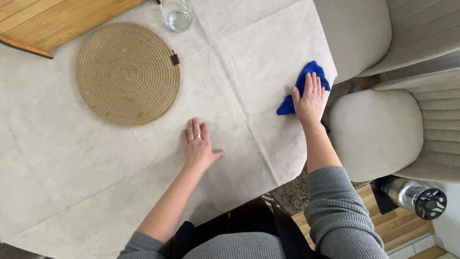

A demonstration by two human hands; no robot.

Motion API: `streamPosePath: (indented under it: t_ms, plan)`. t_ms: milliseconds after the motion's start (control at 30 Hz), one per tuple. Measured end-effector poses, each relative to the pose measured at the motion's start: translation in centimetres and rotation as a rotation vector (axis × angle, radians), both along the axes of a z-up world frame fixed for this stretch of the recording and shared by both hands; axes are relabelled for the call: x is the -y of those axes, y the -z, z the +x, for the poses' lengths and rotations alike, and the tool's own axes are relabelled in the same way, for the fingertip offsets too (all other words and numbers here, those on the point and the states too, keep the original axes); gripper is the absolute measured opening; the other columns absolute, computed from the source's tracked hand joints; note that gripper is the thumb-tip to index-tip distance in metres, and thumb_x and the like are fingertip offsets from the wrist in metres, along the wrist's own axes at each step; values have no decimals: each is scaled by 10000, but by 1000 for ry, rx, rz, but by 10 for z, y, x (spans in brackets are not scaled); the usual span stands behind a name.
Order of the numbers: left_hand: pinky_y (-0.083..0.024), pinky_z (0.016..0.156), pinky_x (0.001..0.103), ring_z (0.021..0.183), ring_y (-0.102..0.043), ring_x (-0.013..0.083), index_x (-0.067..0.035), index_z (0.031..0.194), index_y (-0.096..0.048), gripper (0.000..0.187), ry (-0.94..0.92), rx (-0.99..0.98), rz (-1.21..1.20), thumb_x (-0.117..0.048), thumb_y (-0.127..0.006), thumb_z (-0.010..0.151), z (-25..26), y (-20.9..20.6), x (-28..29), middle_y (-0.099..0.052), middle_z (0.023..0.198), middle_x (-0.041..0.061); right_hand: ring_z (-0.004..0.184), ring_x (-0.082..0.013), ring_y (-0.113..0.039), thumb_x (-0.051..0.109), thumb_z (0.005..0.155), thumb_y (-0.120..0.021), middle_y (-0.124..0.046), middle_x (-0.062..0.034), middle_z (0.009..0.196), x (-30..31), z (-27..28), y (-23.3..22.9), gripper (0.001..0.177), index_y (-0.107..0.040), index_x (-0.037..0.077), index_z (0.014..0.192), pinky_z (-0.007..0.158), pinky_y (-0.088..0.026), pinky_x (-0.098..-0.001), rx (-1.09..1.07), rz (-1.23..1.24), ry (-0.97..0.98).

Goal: The person wipes a white tablecloth on a dining table using a blue cloth. They move a large blue water bottle and a glass to reach the surface, then continue wiping around the items and along the table edges.

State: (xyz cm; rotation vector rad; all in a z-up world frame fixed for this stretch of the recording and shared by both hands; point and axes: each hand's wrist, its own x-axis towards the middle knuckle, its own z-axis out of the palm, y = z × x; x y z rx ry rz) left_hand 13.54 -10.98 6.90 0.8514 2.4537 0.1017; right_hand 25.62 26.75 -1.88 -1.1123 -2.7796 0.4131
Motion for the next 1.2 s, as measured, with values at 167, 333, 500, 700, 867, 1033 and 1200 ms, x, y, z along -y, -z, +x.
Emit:
streamPosePath:
  t_ms: [167, 333, 500, 700, 867, 1033, 1200]
  plan:
    - [51, 1189, 704, 1533, 155, 500, 58, 1596, -99, 1408, 118, 104, -123, -638, -878, 651, 14, -15, 12, 70, 1658, 357, 1476, -327, -370, 544, 1051, -536, -403, -127, 1614, 10, -3, 10, 676, -416, 123, 1566, 1187, -311, -549, -53, 30, -62]
    - [32, 1209, 686, 1547, 131, 469, 24, 1606, -111, 1415, 118, 80, -149, -679, -859, 631, 13, -18, 12, 47, 1672, 323, 1443, -341, -426, 486, 853, -778, -442, -127, 1586, 145, -16, -8, 865, -432, 117, 1554, 1157, -335, -552, -148, -14, -337]
    - [0, 1221, 666, 1561, 100, 435, -3, 1616, -120, 1433, 125, 31, -166, -730, -833, 607, 14, -16, 13, 27, 1687, 290, 1337, -267, -541, 278, 860, -735, -540, -60, 1507, 253, 29, -2, 654, -532, 172, 1472, 1075, -430, -457, -151, 80, -589]
    - [-9, 1223, 670, 1563, 90, 444, -1, 1620, -114, 1437, 152, 12, -169, -771, -797, 618, 14, -18, 15, 19, 1686, 296, 1286, -204, -588, 271, 963, -572, -618, 13, 1428, 192, 71, -61, 477, -585, 265, 1440, 992, -479, -394, -126, 141, -689]
    - [28, 1214, 686, 1555, 135, 453, 5, 1622, -82, 1457, 142, 44, -163, -778, -787, 616, 17, -10, 19, 60, 1683, 300, 1093, -329, -636, 133, 982, -644, -616, -47, 1366, 101, 85, -46, 428, -652, 218, 1402, 799, -536, -484, 37, 350, -175]
    - [36, 1215, 689, 1552, 152, 448, -1, 1624, -70, 1459, 131, 50, -152, -764, -795, 614, 16, -12, 17, 92, 1680, 295, 1087, -392, -572, 141, 959, -728, -533, -34, 1255, 89, 44, 9, 396, -643, 224, 1336, 805, -521, -537, 2, 268, 106]
    - [41, 1222, 683, 1550, 164, 439, -8, 1627, -60, 1466, 127, 50, -137, -761, -799, 610, 17, -8, 18, 108, 1681, 285, 1055, -317, -636, 202, 925, -731, -598, -23, 1157, 196, 26, -3, 348, -676, 237, 1267, 831, -541, -470, -70, 210, -147]
